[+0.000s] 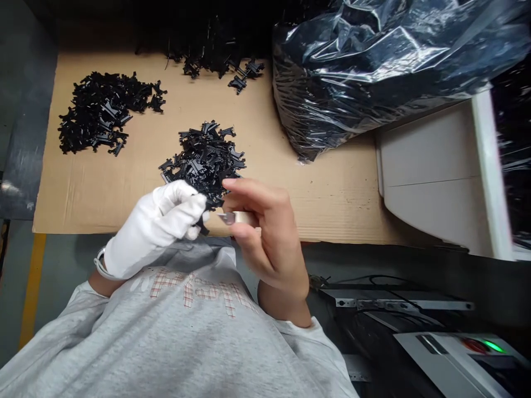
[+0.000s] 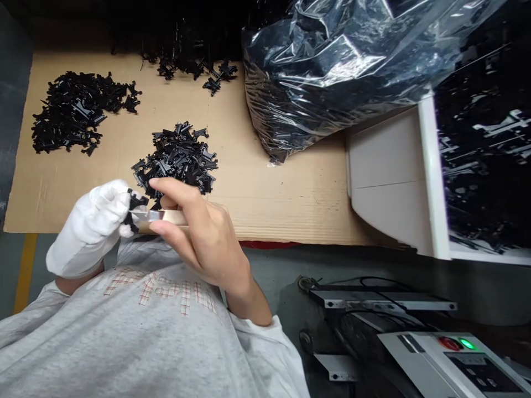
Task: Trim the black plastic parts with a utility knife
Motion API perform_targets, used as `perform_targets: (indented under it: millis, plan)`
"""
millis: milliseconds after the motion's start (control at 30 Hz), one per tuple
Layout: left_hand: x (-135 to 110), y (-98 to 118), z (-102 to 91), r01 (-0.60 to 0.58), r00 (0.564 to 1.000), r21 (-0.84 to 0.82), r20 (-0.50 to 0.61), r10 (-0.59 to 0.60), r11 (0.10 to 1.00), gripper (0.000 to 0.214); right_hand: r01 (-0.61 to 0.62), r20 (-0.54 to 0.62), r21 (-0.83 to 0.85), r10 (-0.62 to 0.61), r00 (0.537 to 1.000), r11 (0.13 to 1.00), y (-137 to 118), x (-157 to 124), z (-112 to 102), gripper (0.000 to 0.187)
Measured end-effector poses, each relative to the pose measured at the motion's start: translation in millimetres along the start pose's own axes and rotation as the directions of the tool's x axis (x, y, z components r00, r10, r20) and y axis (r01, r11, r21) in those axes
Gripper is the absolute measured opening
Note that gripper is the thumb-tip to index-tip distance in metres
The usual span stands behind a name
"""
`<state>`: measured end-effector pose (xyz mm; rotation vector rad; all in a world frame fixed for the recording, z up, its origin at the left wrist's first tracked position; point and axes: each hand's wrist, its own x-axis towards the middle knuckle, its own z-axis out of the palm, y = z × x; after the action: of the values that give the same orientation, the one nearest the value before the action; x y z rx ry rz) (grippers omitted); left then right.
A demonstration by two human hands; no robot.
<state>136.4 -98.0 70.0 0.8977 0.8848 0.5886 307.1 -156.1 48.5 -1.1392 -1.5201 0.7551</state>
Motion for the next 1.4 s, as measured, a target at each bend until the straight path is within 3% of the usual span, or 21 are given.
perform_targets:
  millis: [167,467,733,900,1000,1100,1200,1400]
  plan:
    - [-2.2,-0.7,-1.4,0.018,1.0,0.014,0.006,-0.018,1.0,0.024,0.146,-0.086,-0.127,-0.158,0.984,0.981,-0.4,-0.5,4.6,0.034]
    - [0.6,12.8,8.6,0.042,0.999,-0.034,0.035,-0.041,0.999,0.035,0.19,-0.089,-0.164,-0.206,0.974,0.968,5.4,-0.3,3.8,0.032]
    - [-3.7,12.8,4.2,0.029,0.999,0.197,0.029,-0.036,0.98,0.034,0.105,-0.095,-0.048,-0.109,0.989,0.993,2.5,-0.2,3.5,0.036]
    - [-5.5,10.8,-1.2,0.022,0.996,0.178,0.079,-0.037,0.984,0.038,-0.113,-0.192,-0.005,0.109,0.975,0.994,5.3,0.5,0.8,0.027]
    - [-3.4,9.5,1.2,0.048,0.995,0.131,0.075,-0.058,0.99,0.037,-0.131,-0.126,0.122,0.146,0.981,0.984,5.9,0.6,0.4,0.035]
    - [1.5,6.4,3.8,0.004,0.998,0.134,0.056,-0.011,0.991,0.038,-0.072,-0.074,0.181,0.086,0.994,0.981,5.1,5.2,2.7,0.022]
    - [7.8,3.4,2.9,-0.051,0.998,0.194,0.033,0.046,0.98,0.037,-0.08,-0.058,0.134,0.089,0.994,0.988,4.6,13.4,5.5,0.003]
    - [19.2,-1.2,-14.1,-0.181,0.982,0.415,0.036,0.183,0.892,0.028,-0.209,0.057,0.038,0.207,0.977,0.977,12.9,29.9,9.9,0.006]
